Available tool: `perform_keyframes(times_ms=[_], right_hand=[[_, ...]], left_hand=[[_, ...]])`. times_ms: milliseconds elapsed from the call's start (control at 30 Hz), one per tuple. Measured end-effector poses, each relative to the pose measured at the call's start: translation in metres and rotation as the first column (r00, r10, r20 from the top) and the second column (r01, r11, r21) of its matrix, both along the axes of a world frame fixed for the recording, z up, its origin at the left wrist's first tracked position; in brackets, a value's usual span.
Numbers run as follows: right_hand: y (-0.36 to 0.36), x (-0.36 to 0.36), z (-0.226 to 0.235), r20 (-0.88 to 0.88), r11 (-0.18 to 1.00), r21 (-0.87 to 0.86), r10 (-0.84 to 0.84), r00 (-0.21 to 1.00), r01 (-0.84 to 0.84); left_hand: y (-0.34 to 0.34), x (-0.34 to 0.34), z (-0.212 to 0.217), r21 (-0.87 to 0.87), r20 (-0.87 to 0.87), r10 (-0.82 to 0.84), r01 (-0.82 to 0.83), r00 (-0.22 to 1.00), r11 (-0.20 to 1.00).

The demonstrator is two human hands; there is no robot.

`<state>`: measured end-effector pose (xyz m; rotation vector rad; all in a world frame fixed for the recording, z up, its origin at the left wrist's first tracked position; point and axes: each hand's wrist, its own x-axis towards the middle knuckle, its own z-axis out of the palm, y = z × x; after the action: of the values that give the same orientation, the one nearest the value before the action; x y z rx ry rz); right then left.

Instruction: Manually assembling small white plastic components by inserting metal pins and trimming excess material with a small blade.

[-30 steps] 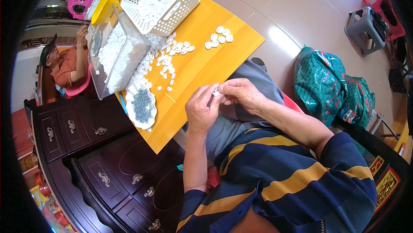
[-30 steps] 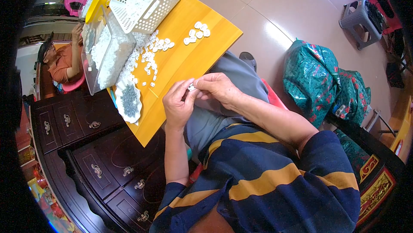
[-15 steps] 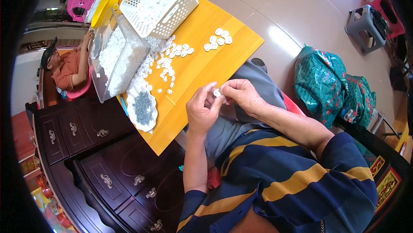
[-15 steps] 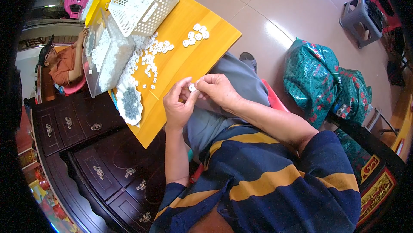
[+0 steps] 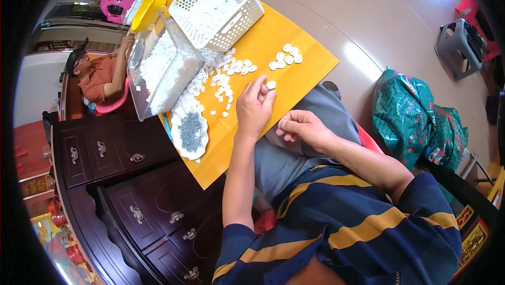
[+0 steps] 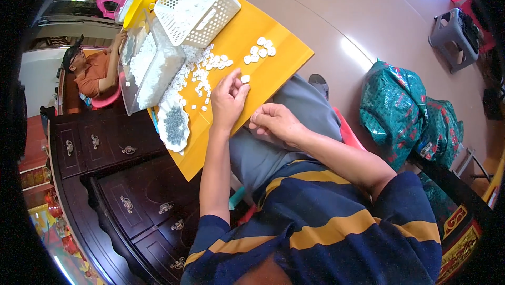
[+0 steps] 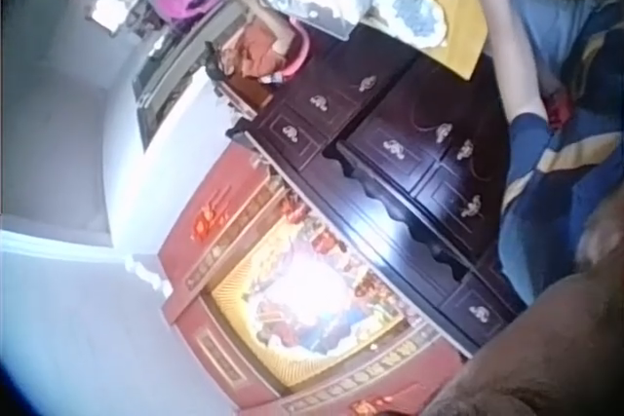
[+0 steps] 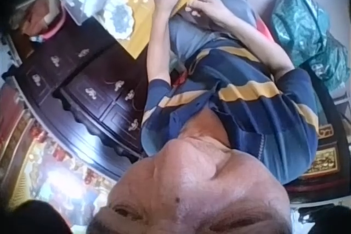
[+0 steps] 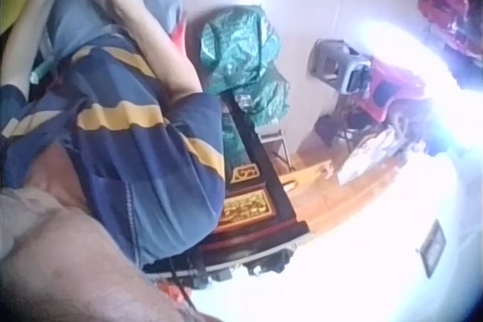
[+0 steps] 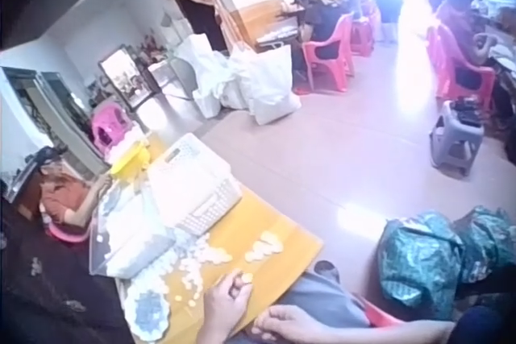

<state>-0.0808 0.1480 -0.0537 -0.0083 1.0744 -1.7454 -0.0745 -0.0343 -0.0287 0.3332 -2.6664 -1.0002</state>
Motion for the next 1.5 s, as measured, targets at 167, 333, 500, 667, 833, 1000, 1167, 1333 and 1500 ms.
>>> perform_keyframes(times_ms=[167,333,500,667,833,1000,1167,1333,1500], right_hand=[[-0.001,-0.002,0.001,-0.004,1.000,-0.009,-0.008,1.000,0.008],[0.000,0.001,-0.003,-0.035,0.999,-0.026,0.043,0.998,-0.044],[-0.002,0.003,-0.003,-0.078,0.998,-0.021,0.053,0.996,-0.055],[0.000,0.000,0.001,-0.076,0.999,-0.015,0.033,0.997,-0.034],[0.000,-0.001,0.001,-0.101,0.999,-0.002,0.038,0.994,-0.039],[0.001,-0.003,0.001,-0.116,1.000,-0.001,0.027,0.993,-0.027],[0.001,-0.009,0.005,-0.152,1.000,-0.014,0.025,0.988,-0.028],[-0.016,-0.025,0.024,-0.518,0.998,0.037,0.068,0.852,-0.058],[-0.072,-0.051,0.044,-0.982,0.969,0.179,0.166,0.087,0.173]], left_hand=[[-0.034,-0.006,-0.011,-0.018,-0.054,0.219,-0.220,0.974,0.975],[-0.044,-0.007,-0.013,-0.314,-0.051,0.208,-0.213,0.977,0.925],[-0.042,-0.009,-0.014,-0.408,-0.035,0.229,-0.223,0.973,0.885],[-0.044,-0.010,-0.014,-0.401,-0.087,0.226,-0.242,0.970,0.884],[-0.049,-0.001,-0.015,-0.397,-0.184,0.213,-0.271,0.960,0.877],[-0.047,0.008,-0.018,-0.382,-0.122,0.231,-0.261,0.965,0.887],[-0.030,0.043,-0.015,-0.232,-0.133,0.199,-0.226,0.971,0.946],[-0.020,0.091,-0.016,0.339,-0.230,0.287,-0.200,0.930,0.919],[-0.020,0.105,-0.027,0.494,-0.251,0.358,-0.200,0.899,0.846]])
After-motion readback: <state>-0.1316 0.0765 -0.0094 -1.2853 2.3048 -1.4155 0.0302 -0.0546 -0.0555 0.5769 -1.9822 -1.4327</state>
